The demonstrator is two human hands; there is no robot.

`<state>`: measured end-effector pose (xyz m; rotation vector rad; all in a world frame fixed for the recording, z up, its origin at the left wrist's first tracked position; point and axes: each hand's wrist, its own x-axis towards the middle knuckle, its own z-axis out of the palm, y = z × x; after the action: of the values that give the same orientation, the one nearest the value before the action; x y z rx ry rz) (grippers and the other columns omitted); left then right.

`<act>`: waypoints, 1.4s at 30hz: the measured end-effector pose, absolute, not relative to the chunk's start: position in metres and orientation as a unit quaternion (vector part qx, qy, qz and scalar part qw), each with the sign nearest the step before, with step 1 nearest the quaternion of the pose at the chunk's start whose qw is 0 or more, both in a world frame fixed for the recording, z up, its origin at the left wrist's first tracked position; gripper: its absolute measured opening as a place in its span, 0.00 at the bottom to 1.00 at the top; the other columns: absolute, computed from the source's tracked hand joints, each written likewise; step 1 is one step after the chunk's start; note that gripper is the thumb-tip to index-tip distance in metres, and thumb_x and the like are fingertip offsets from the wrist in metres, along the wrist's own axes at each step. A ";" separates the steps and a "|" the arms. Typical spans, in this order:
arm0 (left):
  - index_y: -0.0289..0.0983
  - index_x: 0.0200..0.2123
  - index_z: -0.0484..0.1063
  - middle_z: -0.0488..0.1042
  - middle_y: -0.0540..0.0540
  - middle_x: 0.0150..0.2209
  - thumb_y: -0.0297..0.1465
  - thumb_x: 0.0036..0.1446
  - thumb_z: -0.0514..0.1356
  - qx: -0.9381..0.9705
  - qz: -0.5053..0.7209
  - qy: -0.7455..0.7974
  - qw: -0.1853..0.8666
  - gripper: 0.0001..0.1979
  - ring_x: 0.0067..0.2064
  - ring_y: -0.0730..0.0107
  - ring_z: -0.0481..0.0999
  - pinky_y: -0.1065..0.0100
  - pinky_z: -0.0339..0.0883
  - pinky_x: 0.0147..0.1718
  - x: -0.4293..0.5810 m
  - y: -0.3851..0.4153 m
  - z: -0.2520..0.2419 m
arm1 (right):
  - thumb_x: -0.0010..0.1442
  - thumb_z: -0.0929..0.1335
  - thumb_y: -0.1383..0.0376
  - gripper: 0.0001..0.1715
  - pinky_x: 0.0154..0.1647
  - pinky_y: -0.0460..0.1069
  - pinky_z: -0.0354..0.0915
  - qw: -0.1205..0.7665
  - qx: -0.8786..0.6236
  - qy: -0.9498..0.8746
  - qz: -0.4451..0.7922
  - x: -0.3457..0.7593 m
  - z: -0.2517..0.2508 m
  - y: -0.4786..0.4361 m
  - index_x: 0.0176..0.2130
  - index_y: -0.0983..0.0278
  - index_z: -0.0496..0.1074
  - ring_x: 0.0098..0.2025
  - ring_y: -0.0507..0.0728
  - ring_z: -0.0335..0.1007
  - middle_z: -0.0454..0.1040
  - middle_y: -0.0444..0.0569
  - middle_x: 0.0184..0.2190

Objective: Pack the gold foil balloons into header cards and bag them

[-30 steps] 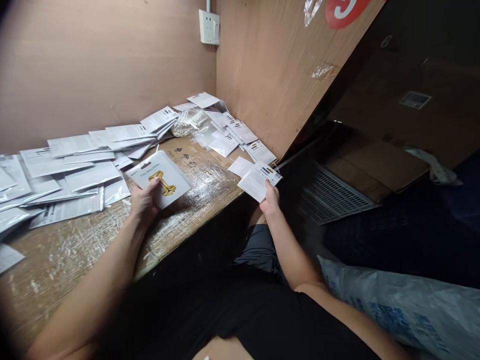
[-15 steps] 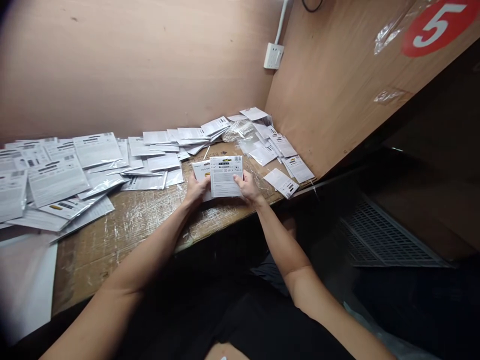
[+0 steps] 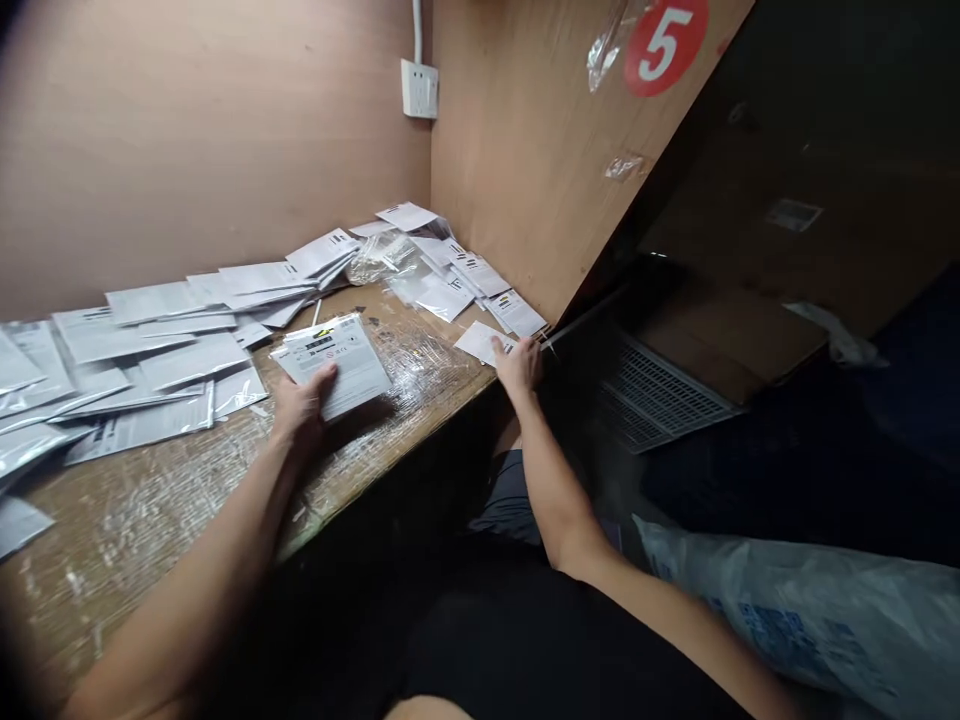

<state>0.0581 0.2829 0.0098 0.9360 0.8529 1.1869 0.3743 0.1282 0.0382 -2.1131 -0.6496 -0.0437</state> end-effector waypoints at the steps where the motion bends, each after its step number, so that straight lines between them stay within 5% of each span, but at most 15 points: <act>1: 0.38 0.48 0.77 0.84 0.38 0.50 0.37 0.41 0.79 0.407 0.512 0.366 0.662 0.30 0.50 0.47 0.86 0.44 0.82 0.55 0.058 0.281 0.013 | 0.54 0.78 0.47 0.24 0.58 0.62 0.71 0.459 -0.859 -0.226 0.016 0.390 0.036 0.111 0.36 0.61 0.73 0.57 0.73 0.75 0.79 0.63 0.42; 4: 0.36 0.49 0.80 0.84 0.36 0.51 0.39 0.39 0.81 0.420 0.448 0.330 0.717 0.32 0.50 0.43 0.87 0.45 0.83 0.52 0.055 0.270 0.021 | 0.50 0.77 0.46 0.25 0.41 0.56 0.72 0.498 -0.832 -0.214 0.121 0.408 0.026 0.084 0.27 0.58 0.66 0.39 0.68 0.79 0.74 0.49 0.25; 9: 0.34 0.51 0.81 0.85 0.32 0.50 0.41 0.39 0.82 0.454 0.365 0.301 0.755 0.35 0.50 0.38 0.87 0.44 0.84 0.52 0.048 0.253 0.036 | 0.59 0.73 0.47 0.19 0.31 0.50 0.66 0.609 -0.720 -0.316 0.099 0.397 0.054 0.093 0.33 0.57 0.67 0.26 0.56 0.69 0.70 0.41 0.24; 15: 0.34 0.51 0.80 0.84 0.31 0.52 0.43 0.38 0.83 0.447 0.394 0.314 0.739 0.38 0.51 0.41 0.86 0.45 0.81 0.55 0.053 0.255 0.037 | 0.68 0.72 0.55 0.12 0.37 0.51 0.67 0.563 -0.583 -0.564 0.162 0.348 0.113 0.138 0.40 0.60 0.81 0.32 0.56 0.69 0.76 0.46 0.31; 18: 0.34 0.51 0.80 0.85 0.32 0.51 0.47 0.39 0.83 0.448 0.400 0.314 0.735 0.39 0.50 0.43 0.86 0.47 0.83 0.52 0.055 0.253 0.031 | 0.72 0.68 0.57 0.14 0.43 0.53 0.69 0.542 -0.591 -0.587 0.110 0.284 0.100 0.173 0.40 0.60 0.81 0.36 0.59 0.73 0.78 0.48 0.33; 22: 0.35 0.51 0.80 0.85 0.35 0.51 0.37 0.40 0.83 0.451 0.385 0.333 0.734 0.34 0.47 0.47 0.87 0.52 0.84 0.49 0.057 0.252 0.025 | 0.76 0.65 0.50 0.21 0.51 0.54 0.72 0.453 -0.650 -0.605 0.087 0.283 0.078 0.218 0.53 0.60 0.79 0.46 0.62 0.78 0.83 0.53 0.45; 24: 0.34 0.50 0.81 0.86 0.36 0.49 0.33 0.40 0.82 0.420 0.400 0.358 0.732 0.31 0.44 0.49 0.88 0.53 0.85 0.47 0.058 0.256 0.024 | 0.74 0.67 0.48 0.29 0.56 0.57 0.71 0.377 -0.761 -0.528 0.023 0.333 0.081 0.222 0.61 0.65 0.74 0.56 0.66 0.76 0.80 0.62 0.56; 27: 0.34 0.48 0.81 0.86 0.39 0.46 0.30 0.43 0.79 0.365 0.434 0.376 0.733 0.26 0.42 0.51 0.88 0.51 0.86 0.47 0.056 0.263 0.026 | 0.67 0.73 0.45 0.48 0.68 0.67 0.61 0.149 -0.903 -0.403 -0.025 0.417 0.095 0.208 0.69 0.76 0.64 0.71 0.78 0.63 0.67 0.79 0.68; 30: 0.34 0.48 0.81 0.87 0.40 0.45 0.30 0.45 0.78 0.343 0.437 0.370 0.744 0.25 0.42 0.51 0.88 0.49 0.86 0.46 0.053 0.267 0.028 | 0.73 0.68 0.53 0.39 0.66 0.66 0.62 -0.003 -0.907 -0.421 0.018 0.462 0.105 0.189 0.69 0.79 0.64 0.69 0.78 0.67 0.70 0.80 0.65; 35: 0.33 0.49 0.80 0.86 0.38 0.46 0.30 0.42 0.79 0.348 0.455 0.361 0.736 0.29 0.43 0.49 0.88 0.48 0.85 0.47 0.057 0.268 0.024 | 0.74 0.60 0.70 0.24 0.63 0.62 0.63 -0.035 -0.874 -0.485 0.002 0.440 0.106 0.154 0.64 0.75 0.68 0.61 0.73 0.74 0.76 0.75 0.57; 42: 0.36 0.50 0.77 0.84 0.36 0.52 0.43 0.40 0.83 0.384 0.566 0.363 0.633 0.36 0.50 0.51 0.86 0.51 0.81 0.54 0.077 0.264 0.004 | 0.77 0.55 0.70 0.22 0.50 0.55 0.67 0.076 -0.710 -0.688 -0.127 0.292 0.092 0.134 0.58 0.69 0.72 0.54 0.67 0.71 0.74 0.65 0.54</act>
<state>0.0766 0.2640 0.0039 0.8782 0.8309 1.2941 0.2920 0.1337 0.0922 -2.1290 -2.0636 -0.3814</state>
